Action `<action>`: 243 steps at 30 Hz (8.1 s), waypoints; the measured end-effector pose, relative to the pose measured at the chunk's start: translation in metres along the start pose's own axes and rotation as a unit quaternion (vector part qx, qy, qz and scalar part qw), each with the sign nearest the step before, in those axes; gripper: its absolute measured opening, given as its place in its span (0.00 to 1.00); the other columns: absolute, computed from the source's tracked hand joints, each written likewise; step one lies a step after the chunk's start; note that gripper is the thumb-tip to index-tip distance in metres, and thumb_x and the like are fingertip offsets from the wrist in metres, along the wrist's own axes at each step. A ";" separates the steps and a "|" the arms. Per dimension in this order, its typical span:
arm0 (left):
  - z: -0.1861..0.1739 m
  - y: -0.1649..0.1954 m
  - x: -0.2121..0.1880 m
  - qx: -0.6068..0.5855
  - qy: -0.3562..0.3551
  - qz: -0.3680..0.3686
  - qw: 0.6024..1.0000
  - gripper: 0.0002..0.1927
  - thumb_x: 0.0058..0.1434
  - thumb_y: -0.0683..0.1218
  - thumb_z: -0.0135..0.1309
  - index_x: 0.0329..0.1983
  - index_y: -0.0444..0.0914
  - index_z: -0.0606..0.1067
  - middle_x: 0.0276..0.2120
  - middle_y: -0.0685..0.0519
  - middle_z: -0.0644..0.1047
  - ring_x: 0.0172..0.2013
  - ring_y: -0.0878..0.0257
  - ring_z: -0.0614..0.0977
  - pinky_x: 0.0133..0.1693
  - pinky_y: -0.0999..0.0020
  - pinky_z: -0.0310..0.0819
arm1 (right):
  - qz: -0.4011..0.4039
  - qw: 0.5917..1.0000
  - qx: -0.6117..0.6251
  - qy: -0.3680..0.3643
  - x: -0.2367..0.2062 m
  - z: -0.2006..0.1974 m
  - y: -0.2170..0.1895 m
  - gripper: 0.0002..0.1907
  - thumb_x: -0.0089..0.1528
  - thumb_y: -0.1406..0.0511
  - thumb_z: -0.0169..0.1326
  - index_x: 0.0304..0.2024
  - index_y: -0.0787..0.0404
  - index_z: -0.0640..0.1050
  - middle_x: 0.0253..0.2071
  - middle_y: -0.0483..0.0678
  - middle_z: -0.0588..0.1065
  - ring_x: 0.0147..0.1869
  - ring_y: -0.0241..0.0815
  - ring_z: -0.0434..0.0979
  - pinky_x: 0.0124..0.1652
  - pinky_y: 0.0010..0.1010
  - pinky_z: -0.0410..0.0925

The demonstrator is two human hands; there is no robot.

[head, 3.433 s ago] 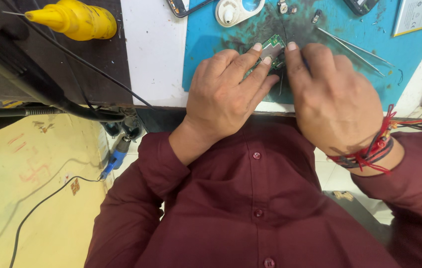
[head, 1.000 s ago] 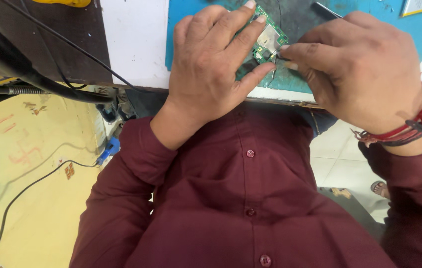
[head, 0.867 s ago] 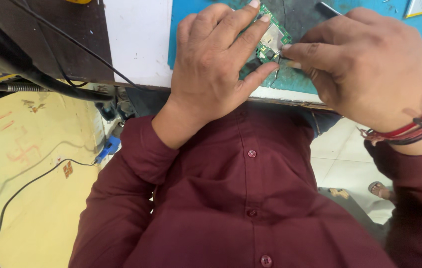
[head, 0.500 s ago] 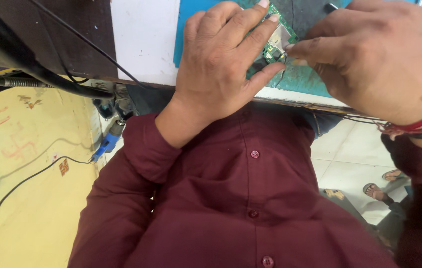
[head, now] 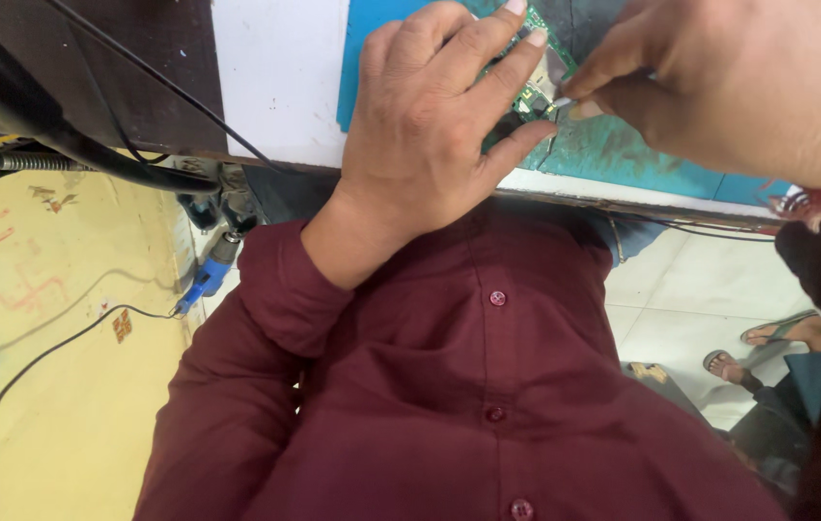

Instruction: The person uses a magnifying loupe to inspect a small circuit board, then applies flux and uses a hot air rework station to remove a component. They scrape the board with a blue tool and continue working on the circuit board with tweezers and a soldering iron.

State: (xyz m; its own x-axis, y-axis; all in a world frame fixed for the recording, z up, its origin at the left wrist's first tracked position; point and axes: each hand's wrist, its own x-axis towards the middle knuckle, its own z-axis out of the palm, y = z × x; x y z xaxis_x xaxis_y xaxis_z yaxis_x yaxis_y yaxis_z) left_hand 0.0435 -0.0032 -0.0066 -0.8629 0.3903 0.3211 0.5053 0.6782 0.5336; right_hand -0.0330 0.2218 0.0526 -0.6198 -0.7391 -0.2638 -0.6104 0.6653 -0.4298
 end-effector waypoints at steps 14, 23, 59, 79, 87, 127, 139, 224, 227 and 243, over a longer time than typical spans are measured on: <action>-0.001 -0.001 -0.001 -0.010 -0.006 -0.001 1.000 0.28 0.64 0.55 0.67 0.61 0.36 0.77 0.61 0.50 0.73 0.58 0.55 0.71 0.59 0.55 0.62 | -0.013 0.996 -0.031 0.078 -0.012 -0.005 -0.022 0.08 0.55 0.69 0.68 0.38 0.59 0.87 0.37 0.47 0.81 0.37 0.43 0.81 0.35 0.31 0.71; -0.002 -0.002 0.000 -0.009 -0.012 0.011 1.000 0.27 0.65 0.54 0.65 0.61 0.34 0.76 0.61 0.50 0.73 0.57 0.55 0.71 0.58 0.55 0.62 | -0.056 0.988 -0.083 0.115 -0.024 0.001 -0.023 0.12 0.54 0.70 0.67 0.41 0.56 0.87 0.39 0.44 0.81 0.39 0.43 0.77 0.39 0.32 0.71; 0.000 0.003 -0.001 0.011 0.005 0.003 1.000 0.25 0.64 0.53 0.65 0.60 0.36 0.77 0.59 0.53 0.73 0.55 0.57 0.72 0.56 0.56 0.62 | -0.062 0.993 -0.035 0.090 -0.027 -0.001 -0.008 0.16 0.53 0.74 0.64 0.44 0.61 0.85 0.41 0.50 0.81 0.40 0.47 0.80 0.42 0.37 0.71; 0.001 0.002 -0.001 0.003 0.002 0.005 1.000 0.25 0.64 0.52 0.65 0.60 0.35 0.77 0.59 0.52 0.74 0.55 0.57 0.72 0.55 0.56 0.62 | -0.037 0.994 -0.040 0.095 -0.022 0.005 -0.013 0.10 0.60 0.74 0.63 0.43 0.59 0.86 0.40 0.45 0.81 0.41 0.40 0.81 0.39 0.28 0.71; 0.001 0.001 -0.002 0.010 0.009 0.008 1.000 0.25 0.66 0.52 0.63 0.61 0.35 0.77 0.60 0.52 0.73 0.57 0.56 0.71 0.57 0.56 0.62 | -0.071 0.990 -0.086 0.086 -0.021 0.000 -0.013 0.15 0.53 0.73 0.65 0.43 0.58 0.87 0.40 0.45 0.81 0.38 0.42 0.79 0.38 0.32 0.70; 0.001 0.001 -0.004 0.035 -0.037 0.007 0.999 0.30 0.67 0.52 0.60 0.70 0.36 0.69 0.68 0.51 0.70 0.60 0.56 0.72 0.59 0.58 0.63 | 0.110 0.914 0.231 0.317 -0.088 0.064 -0.016 0.08 0.75 0.75 0.52 0.57 0.68 0.70 0.55 0.53 0.76 0.52 0.40 0.77 0.49 0.24 0.69; -0.017 -0.010 -0.036 -0.063 0.049 0.033 0.996 0.28 0.73 0.50 0.64 0.71 0.40 0.68 0.68 0.51 0.69 0.62 0.57 0.74 0.62 0.63 0.69 | 0.133 0.700 0.528 0.462 -0.112 0.108 -0.013 0.14 0.77 0.72 0.53 0.65 0.69 0.72 0.60 0.59 0.75 0.48 0.45 0.81 0.46 0.33 0.76; -0.080 0.031 0.040 -0.551 0.317 0.050 0.770 0.13 0.73 0.53 0.49 0.49 0.42 0.62 0.28 0.46 0.71 0.22 0.57 0.74 0.29 0.61 0.74 | 0.142 0.898 0.006 0.417 -0.012 0.075 -0.064 0.27 0.62 0.61 0.71 0.57 0.64 0.73 0.41 0.53 0.74 0.44 0.56 0.72 0.44 0.43 0.67; -0.077 0.030 0.059 -0.570 0.296 0.060 0.764 0.15 0.73 0.54 0.51 0.48 0.39 0.65 0.27 0.46 0.73 0.21 0.57 0.75 0.26 0.63 0.74 | 0.168 0.889 0.011 0.425 -0.009 0.080 -0.061 0.29 0.64 0.58 0.72 0.59 0.63 0.73 0.42 0.53 0.74 0.47 0.55 0.74 0.46 0.43 0.68; -0.014 0.002 0.107 -0.538 0.072 -0.021 0.839 0.18 0.77 0.44 0.58 0.28 0.34 0.76 0.19 0.56 0.74 0.20 0.71 0.77 0.23 0.75 0.66 | 0.138 0.803 0.373 0.445 -0.093 0.114 -0.028 0.15 0.75 0.62 0.52 0.61 0.64 0.75 0.47 0.51 0.73 0.43 0.36 0.75 0.45 0.24 0.69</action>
State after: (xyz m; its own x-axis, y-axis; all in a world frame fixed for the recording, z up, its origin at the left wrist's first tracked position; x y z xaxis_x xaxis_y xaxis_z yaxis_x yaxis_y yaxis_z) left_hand -0.0479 0.0316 0.0401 -0.9096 0.2473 0.3340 0.2570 -0.2968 0.9197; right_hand 0.0983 0.2598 -0.0092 -0.9900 0.0148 0.1403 -0.1296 0.2983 -0.9456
